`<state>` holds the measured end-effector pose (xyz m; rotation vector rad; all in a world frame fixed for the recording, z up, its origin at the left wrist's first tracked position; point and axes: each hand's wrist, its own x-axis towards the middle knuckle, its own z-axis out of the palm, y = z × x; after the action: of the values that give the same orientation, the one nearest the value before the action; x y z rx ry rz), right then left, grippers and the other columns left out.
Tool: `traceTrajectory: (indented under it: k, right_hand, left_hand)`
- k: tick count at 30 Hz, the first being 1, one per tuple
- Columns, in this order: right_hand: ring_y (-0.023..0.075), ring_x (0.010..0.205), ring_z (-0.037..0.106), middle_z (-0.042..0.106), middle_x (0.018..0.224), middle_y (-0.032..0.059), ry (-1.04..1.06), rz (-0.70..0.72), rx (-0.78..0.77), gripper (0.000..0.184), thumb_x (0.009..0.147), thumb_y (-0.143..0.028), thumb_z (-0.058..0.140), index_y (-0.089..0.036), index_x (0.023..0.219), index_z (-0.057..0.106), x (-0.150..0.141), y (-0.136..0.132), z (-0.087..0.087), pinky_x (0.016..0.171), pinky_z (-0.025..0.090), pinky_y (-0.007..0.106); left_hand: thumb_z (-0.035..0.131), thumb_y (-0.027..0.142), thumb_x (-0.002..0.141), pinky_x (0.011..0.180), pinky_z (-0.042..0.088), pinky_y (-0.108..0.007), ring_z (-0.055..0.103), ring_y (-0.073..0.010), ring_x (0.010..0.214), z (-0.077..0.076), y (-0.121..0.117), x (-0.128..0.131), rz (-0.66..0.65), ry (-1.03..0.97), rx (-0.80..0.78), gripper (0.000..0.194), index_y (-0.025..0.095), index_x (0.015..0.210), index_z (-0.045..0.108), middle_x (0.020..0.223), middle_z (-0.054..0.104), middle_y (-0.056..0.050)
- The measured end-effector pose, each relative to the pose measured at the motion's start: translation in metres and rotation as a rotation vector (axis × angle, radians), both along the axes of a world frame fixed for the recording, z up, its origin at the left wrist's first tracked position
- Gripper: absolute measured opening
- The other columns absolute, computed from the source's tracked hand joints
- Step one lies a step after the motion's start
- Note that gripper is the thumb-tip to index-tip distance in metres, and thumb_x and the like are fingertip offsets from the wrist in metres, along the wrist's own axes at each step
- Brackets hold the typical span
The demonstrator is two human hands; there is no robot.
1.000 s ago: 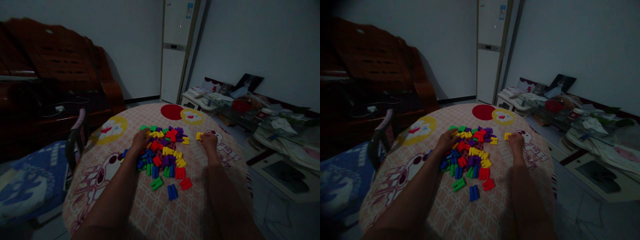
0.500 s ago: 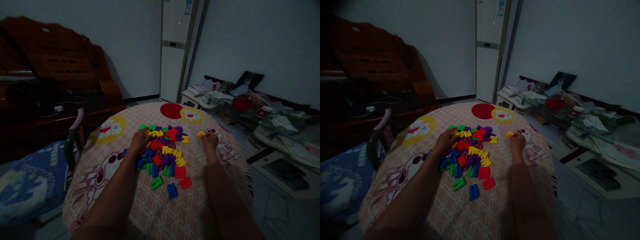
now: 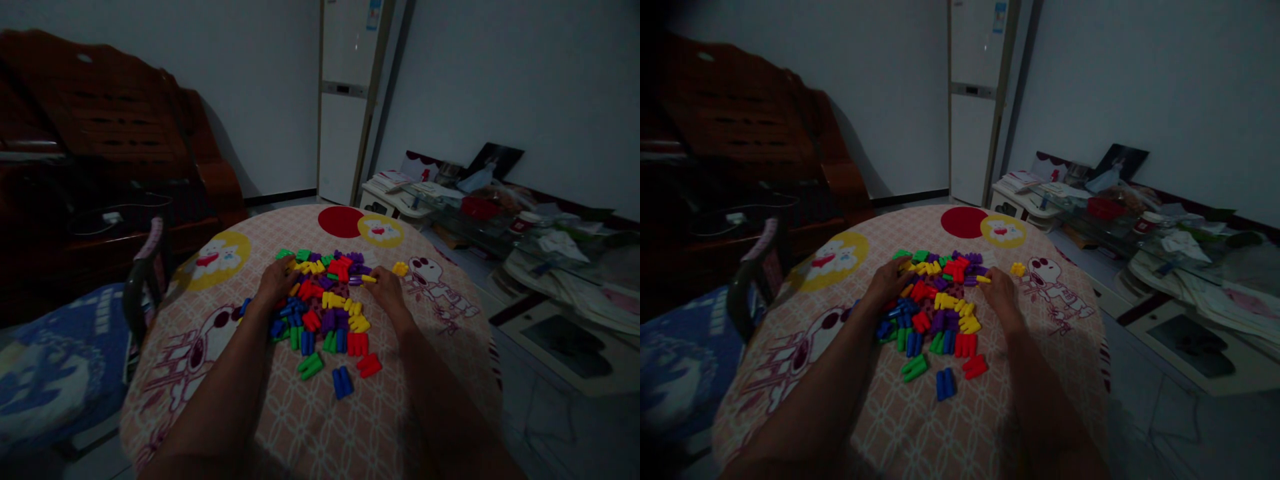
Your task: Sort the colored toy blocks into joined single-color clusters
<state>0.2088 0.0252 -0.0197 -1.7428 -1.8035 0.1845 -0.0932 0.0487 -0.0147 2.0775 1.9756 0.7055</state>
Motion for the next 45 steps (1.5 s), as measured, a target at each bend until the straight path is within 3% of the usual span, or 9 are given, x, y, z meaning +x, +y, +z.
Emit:
traceTrajectory:
  k: [4,9,21,26,29,34,37,40,45]
  right_hand:
    - [0.0194,0.074,0.064,0.071,0.08,0.0041,0.19,-0.04,0.093,0.013,0.075,-0.026,0.063,-0.02,0.087,0.065,0.009,0.003,0.009,0.069,0.047,0.029]
    - [0.0223,0.076,0.066,0.073,0.083,0.0086,0.319,-0.209,0.208,0.022,0.069,-0.022,0.059,-0.018,0.089,0.068,0.042,0.011,0.016,0.071,0.05,0.031]
    - [0.0247,0.085,0.062,0.071,0.089,0.0133,0.027,-0.291,0.245,0.02,0.071,-0.017,0.052,-0.017,0.081,0.069,0.065,0.015,0.002,0.082,0.046,0.035]
    - [0.0247,0.086,0.061,0.07,0.094,0.0148,-0.044,-0.307,0.27,0.023,0.076,-0.02,0.053,-0.015,0.09,0.07,0.055,0.009,0.011,0.08,0.045,0.035]
    - [0.0233,0.084,0.063,0.071,0.093,0.0129,0.005,-0.186,0.224,0.02,0.078,-0.022,0.056,-0.016,0.087,0.072,0.038,0.002,0.025,0.078,0.046,0.034]
    - [0.0178,0.07,0.064,0.073,0.077,0.0038,0.278,0.392,-0.224,0.019,0.073,-0.027,0.065,-0.015,0.084,0.076,0.007,-0.01,0.041,0.064,0.047,0.026]
    - [0.0174,0.073,0.065,0.074,0.083,0.0025,0.33,0.596,-0.341,0.027,0.071,-0.028,0.07,-0.016,0.094,0.078,-0.005,-0.017,0.045,0.063,0.047,0.024]
    - [0.0162,0.069,0.064,0.073,0.079,0.0005,0.267,0.689,-0.405,0.029,0.068,-0.023,0.072,-0.018,0.095,0.078,-0.012,-0.022,0.047,0.062,0.045,0.024]
    - [0.0129,0.064,0.059,0.066,0.067,-0.0029,0.156,0.694,-0.405,0.017,0.067,-0.015,0.067,-0.018,0.08,0.076,-0.013,-0.023,0.047,0.058,0.04,0.021]
  left_hand:
    - [0.057,0.034,0.09,0.107,0.047,-0.039,0.062,-0.0291,0.123,0.0,0.0,0.0,0.009,-0.008,0.001,0.05,0.015,0.136,0.058,0.135,0.064,-0.014]
    - [0.058,0.033,0.089,0.106,0.048,-0.039,0.063,-0.0288,0.121,0.0,0.0,0.0,0.0,-0.025,0.026,0.049,0.017,0.135,0.06,0.134,0.066,-0.013]
    - [0.058,0.033,0.089,0.106,0.048,-0.039,0.063,-0.0294,0.121,0.002,-0.001,0.0,-0.002,-0.012,0.014,0.049,0.015,0.135,0.06,0.133,0.066,-0.014]
    - [0.058,0.033,0.089,0.107,0.047,-0.039,0.062,-0.0284,0.122,-0.001,0.0,0.0,-0.008,-0.009,0.025,0.05,0.016,0.136,0.058,0.134,0.065,-0.012]
    - [0.058,0.034,0.089,0.107,0.047,-0.038,0.062,-0.0282,0.122,0.0,-0.001,0.0,-0.001,-0.017,0.025,0.05,0.017,0.136,0.058,0.135,0.065,-0.012]
    - [0.057,0.033,0.09,0.108,0.046,-0.038,0.061,-0.0288,0.123,0.005,-0.004,0.002,0.001,-0.017,0.001,0.052,0.015,0.138,0.057,0.136,0.064,-0.013]
    - [0.057,0.032,0.09,0.109,0.045,-0.037,0.06,-0.0282,0.125,0.005,-0.004,0.002,-0.004,-0.022,0.003,0.051,0.014,0.138,0.057,0.137,0.063,-0.013]
    - [0.057,0.033,0.09,0.109,0.045,-0.037,0.06,-0.0281,0.125,0.005,-0.004,0.002,0.001,-0.024,0.004,0.051,0.014,0.138,0.057,0.138,0.063,-0.013]
    - [0.057,0.033,0.09,0.108,0.045,-0.037,0.061,-0.0286,0.124,0.004,-0.004,0.002,-0.005,-0.01,0.005,0.052,0.014,0.138,0.056,0.136,0.064,-0.013]
